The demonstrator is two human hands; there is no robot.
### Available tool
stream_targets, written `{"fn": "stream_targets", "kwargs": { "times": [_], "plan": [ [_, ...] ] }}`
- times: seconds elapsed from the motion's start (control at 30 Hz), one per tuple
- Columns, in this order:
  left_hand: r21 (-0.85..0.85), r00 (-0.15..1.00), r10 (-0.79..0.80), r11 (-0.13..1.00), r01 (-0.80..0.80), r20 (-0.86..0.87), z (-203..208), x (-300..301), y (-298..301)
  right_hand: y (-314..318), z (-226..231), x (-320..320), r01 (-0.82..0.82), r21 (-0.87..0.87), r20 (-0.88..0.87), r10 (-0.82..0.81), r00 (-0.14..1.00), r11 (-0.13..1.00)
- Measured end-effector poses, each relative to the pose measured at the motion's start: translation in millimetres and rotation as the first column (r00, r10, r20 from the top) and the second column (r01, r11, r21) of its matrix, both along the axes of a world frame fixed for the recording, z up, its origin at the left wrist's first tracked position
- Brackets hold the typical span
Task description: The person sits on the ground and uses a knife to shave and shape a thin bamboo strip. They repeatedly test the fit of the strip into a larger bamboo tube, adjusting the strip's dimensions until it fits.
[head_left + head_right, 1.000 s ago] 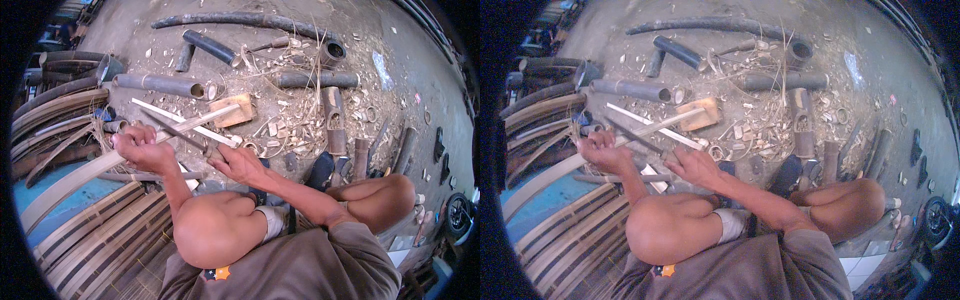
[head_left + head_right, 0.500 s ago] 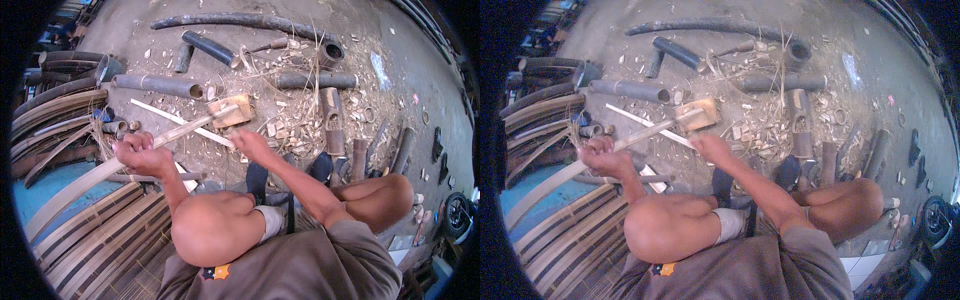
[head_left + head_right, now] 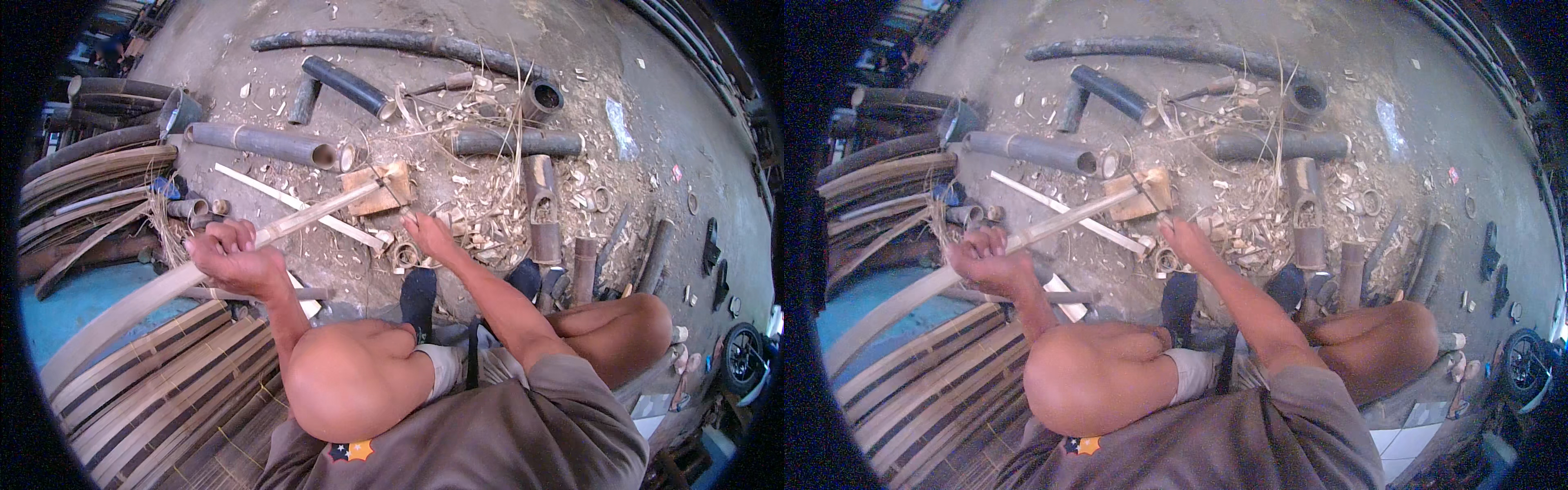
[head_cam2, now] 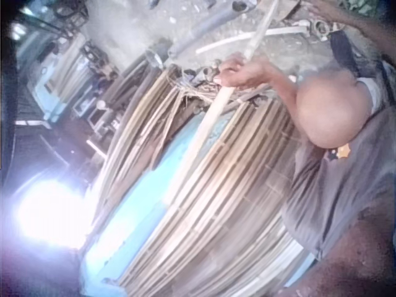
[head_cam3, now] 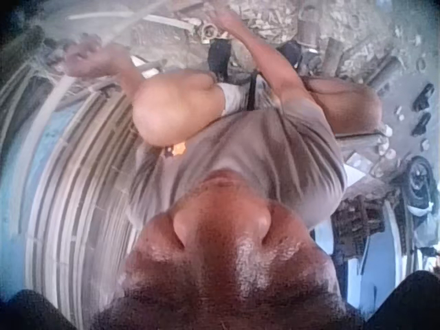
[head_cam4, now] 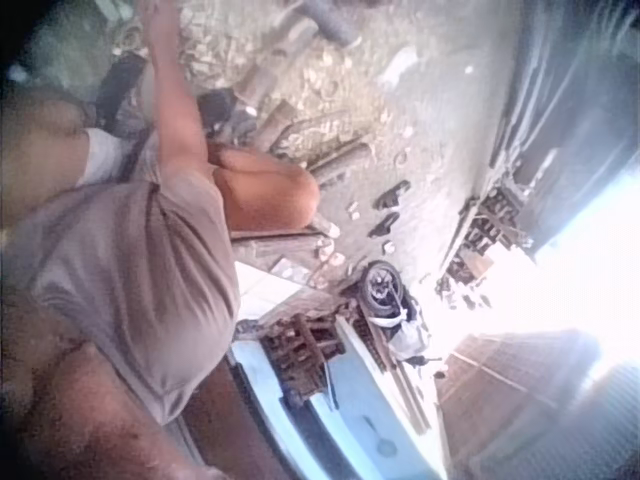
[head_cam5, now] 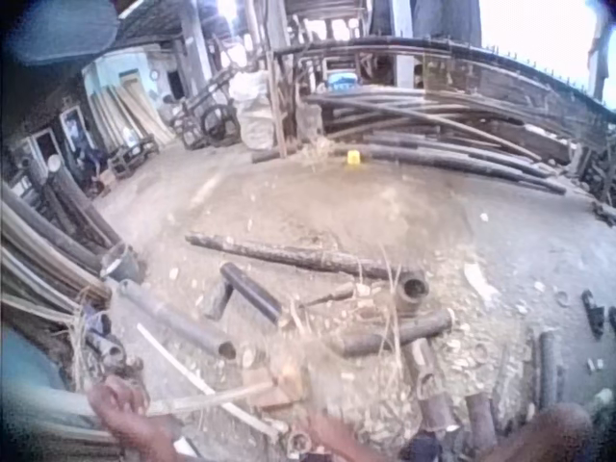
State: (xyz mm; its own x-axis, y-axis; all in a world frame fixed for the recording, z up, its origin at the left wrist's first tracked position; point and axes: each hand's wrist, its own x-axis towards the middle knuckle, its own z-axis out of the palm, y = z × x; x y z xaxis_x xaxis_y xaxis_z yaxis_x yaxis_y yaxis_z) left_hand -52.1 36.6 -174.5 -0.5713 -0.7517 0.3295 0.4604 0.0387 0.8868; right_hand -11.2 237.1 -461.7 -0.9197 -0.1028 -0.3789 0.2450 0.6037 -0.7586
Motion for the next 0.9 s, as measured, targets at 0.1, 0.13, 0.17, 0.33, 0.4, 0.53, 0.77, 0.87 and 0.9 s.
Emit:
{"fn": "stream_targets", "kwargs": {
  "times": [0.1, 0.13, 0.17, 0.33, 0.4, 0.53, 0.77, 0.87, 0.9],
  "plan": [
    [0.007, 1.0, -0.025, 1.0, 0.025, 0.004, 7.4, -4.0, 5.3, -3.7, 4.5, -3.8, 0.05, -0.04, 0.03, -0.049, 0.998, 0.998],
    [0.011, 0.999, -0.038, 0.999, 0.038, 0.007, 9.4, -9.2, 11.7, 1.4, 1.4, -6.6, 0.052, -0.046, 0.012, -0.051, 0.999, 0.998],
    [-0.002, 1.0, -0.018, 1.0, 0.018, 0.003, -1.2, -20.1, 20.0, 7.3, -1.6, -11.7, 0.054, -0.053, -0.007, -0.054, 0.998, 0.997],
    [-0.095, 0.999, -0.038, 0.995, 0.04, 0.024, 4.4, -31.5, 25.9, 4.5, 26.7, -17.3, 0.053, 0.013, -0.002, -0.053, 0.999, 0.999],
    [-0.087, 0.999, -0.042, 0.995, 0.044, 0.022, 0.9, -30.7, 18.5, -3.8, 63.3, -28.4, 0.022, -0.064, -0.062, -0.026, 0.998, 0.998],
    [-0.095, 1.0, 0.002, 0.995, 0.0, 0.019, 1.6, -33.7, 27.5, -7.4, 89.2, -38.1, -0.068, -0.208, -0.437, -0.031, 0.899, 0.976],
    [-0.137, 0.998, 0.05, 0.99, -0.043, 0.049, -3.4, -30.4, 21.8, 0.7, 22.1, -36.0, 0.002, -0.104, 0.023, 0.0, 1.0, 0.995],
    [-0.165, 0.995, 0.053, 0.986, -0.039, 0.081, -8.4, -27.6, -9.1, -2.2, 88.1, -51.6, -0.025, -0.249, -0.104, -0.001, 0.995, 0.968],
    [-0.179, 0.994, 0.046, 0.984, -0.028, 0.1, -10.0, -27.9, -14.6, -2.0, 96.9, -52.7, -0.014, -0.297, -0.16, -0.036, 0.986, 0.955]
  ]
}}
